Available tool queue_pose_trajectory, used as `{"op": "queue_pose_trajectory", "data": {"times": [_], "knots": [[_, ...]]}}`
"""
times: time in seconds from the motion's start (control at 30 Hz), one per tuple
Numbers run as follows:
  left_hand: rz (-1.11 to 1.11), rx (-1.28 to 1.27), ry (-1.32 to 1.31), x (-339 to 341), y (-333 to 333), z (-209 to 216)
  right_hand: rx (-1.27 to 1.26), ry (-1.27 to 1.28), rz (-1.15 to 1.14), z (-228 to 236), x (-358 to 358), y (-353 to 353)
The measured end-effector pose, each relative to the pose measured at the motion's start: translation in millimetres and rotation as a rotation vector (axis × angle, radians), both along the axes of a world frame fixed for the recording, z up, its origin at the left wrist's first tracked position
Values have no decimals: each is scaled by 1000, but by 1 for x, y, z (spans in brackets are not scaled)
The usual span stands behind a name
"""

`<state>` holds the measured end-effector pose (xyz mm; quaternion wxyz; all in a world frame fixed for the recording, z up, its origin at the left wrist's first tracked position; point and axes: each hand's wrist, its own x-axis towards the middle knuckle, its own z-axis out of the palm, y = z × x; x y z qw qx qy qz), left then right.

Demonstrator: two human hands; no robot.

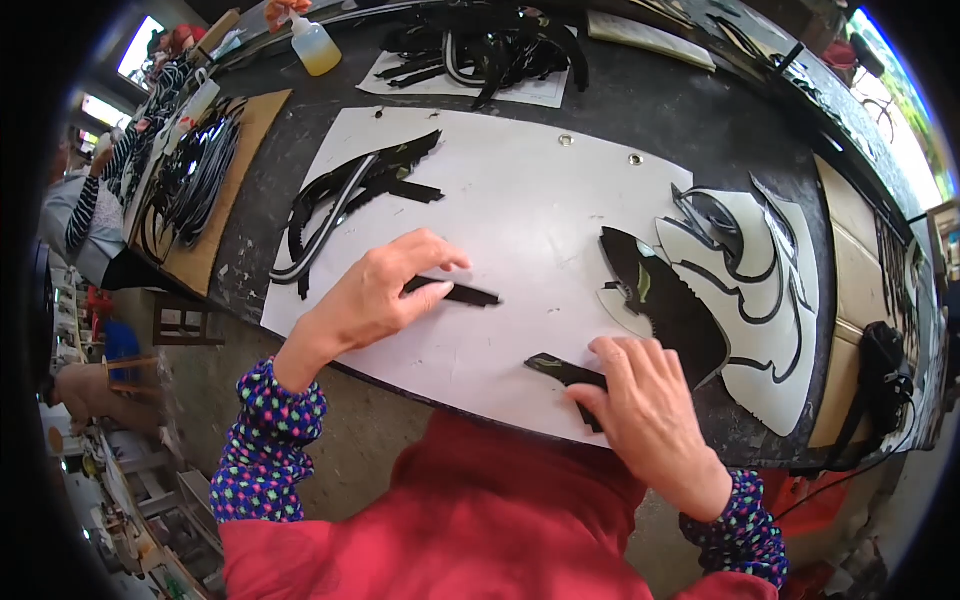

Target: Organizing and aligning various precut leather or synthetic shoe upper components on a workbench.

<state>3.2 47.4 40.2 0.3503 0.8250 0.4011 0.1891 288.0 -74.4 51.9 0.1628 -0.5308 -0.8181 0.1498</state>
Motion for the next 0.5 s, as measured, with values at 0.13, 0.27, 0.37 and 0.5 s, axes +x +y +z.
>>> {"op": "queue_pose_trajectory", "data": {"times": [0.13,0.27,0.37,0.5], "knots": [[17,195,26,-7,-21,-19,-80,-124,-69,-18,-13,-6],[-47,499,53,-13,-26,-31,-127,116,2,-10,-16,11],[-76,578,36,-13,-30,-39,-62,312,12,-8,-21,29],[-102,661,44,-13,-32,-43,71,209,94,-1,-38,63]]}}
